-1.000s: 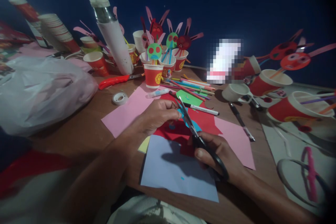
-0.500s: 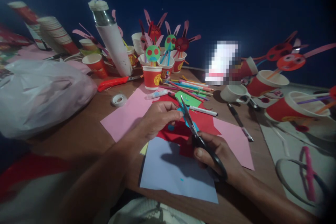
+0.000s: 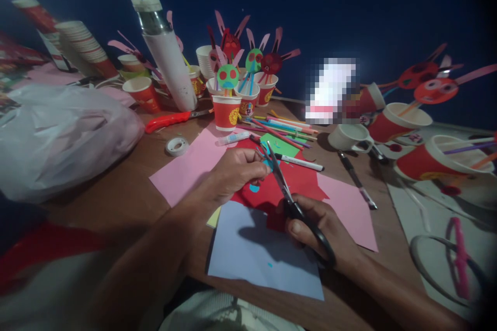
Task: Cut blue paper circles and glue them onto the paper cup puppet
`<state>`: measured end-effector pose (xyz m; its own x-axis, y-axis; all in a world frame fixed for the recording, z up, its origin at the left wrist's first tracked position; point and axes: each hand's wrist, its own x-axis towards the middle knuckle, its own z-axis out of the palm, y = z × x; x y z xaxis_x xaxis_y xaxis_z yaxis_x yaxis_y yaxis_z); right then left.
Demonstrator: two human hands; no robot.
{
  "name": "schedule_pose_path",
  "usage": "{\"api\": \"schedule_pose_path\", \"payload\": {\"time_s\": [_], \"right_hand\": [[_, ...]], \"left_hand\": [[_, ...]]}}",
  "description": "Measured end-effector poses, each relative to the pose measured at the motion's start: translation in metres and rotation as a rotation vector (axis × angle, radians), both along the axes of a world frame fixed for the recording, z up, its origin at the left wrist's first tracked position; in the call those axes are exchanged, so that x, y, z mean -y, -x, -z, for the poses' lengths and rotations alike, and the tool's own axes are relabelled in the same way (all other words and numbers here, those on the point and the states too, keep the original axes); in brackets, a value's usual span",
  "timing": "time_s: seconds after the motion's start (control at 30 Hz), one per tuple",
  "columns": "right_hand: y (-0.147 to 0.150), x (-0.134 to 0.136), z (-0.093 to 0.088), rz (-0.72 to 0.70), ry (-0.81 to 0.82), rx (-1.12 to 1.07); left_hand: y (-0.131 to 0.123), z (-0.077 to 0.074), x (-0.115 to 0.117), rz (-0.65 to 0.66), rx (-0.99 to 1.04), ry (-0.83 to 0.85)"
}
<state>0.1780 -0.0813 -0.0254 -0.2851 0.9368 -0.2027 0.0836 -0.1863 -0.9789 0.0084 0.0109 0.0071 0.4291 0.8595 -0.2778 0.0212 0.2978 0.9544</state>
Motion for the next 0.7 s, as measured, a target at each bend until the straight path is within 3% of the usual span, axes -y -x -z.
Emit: {"api": "schedule_pose_path", "payload": {"time_s": [0.7], "right_hand": [[0.0015,-0.0004,-0.0044,0.010,0.018,0.034]], "left_hand": [[-0.0011,0.0039,-0.0001,0.004,0.020,0.015]]}}
